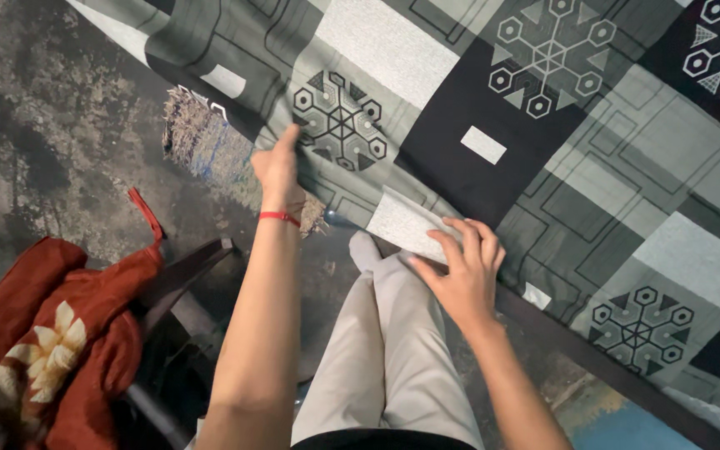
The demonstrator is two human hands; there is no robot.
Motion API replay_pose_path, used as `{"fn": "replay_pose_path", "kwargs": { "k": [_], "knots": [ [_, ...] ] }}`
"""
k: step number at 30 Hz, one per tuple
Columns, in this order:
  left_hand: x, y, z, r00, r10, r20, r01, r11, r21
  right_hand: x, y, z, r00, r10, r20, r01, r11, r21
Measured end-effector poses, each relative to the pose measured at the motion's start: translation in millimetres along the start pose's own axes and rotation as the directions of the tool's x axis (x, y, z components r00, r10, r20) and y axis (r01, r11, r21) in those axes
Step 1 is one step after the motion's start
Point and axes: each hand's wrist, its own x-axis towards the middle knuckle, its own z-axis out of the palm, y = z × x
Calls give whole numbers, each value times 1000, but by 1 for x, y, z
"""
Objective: The person spreads a patterned bedsheet over a mattress on a wooden bed frame, pulling and adjusting the fabric to align it with the mattress edges. They smooth the sheet with their hands and tuck the edges along the sides and corners of the bed.
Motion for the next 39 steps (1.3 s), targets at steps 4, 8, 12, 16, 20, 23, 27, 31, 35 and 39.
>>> {"fn": "replay_pose_path", "kwargs": {
  "k": [4,8,12,16,20,23,27,31,35,39],
  "knots": [
    [-16,6,-7,997,21,74,-6,981,-194,3,-8,4,999,-23,30,24,998,-55],
    [-31,17,-18,971,79,225,17,919,-395,6,-13,12,999,-45,15,45,998,-43],
    [-29,24,-25,968,6,252,102,905,-413,10,-13,15,995,-97,-10,97,995,-1],
    [-19,22,-24,919,-191,345,353,787,-506,9,-15,12,993,-101,-65,104,994,45],
    [-15,21,-22,856,-284,433,497,686,-532,8,-18,11,990,-116,-83,122,990,71],
    [-19,27,-21,817,-199,541,495,723,-482,6,-18,13,994,-112,-20,113,983,148],
    [-30,42,-10,879,-253,405,347,921,-179,4,-17,16,995,-99,25,92,977,195],
    [-41,55,-5,894,-151,421,193,979,-59,5,-16,18,996,-84,27,76,976,206],
    [-48,54,-1,919,-89,385,139,985,-104,7,-15,18,998,-54,30,45,970,237],
    [-53,50,-5,917,-94,388,206,943,-259,7,-14,11,997,-36,62,11,932,362]
  ]
}}
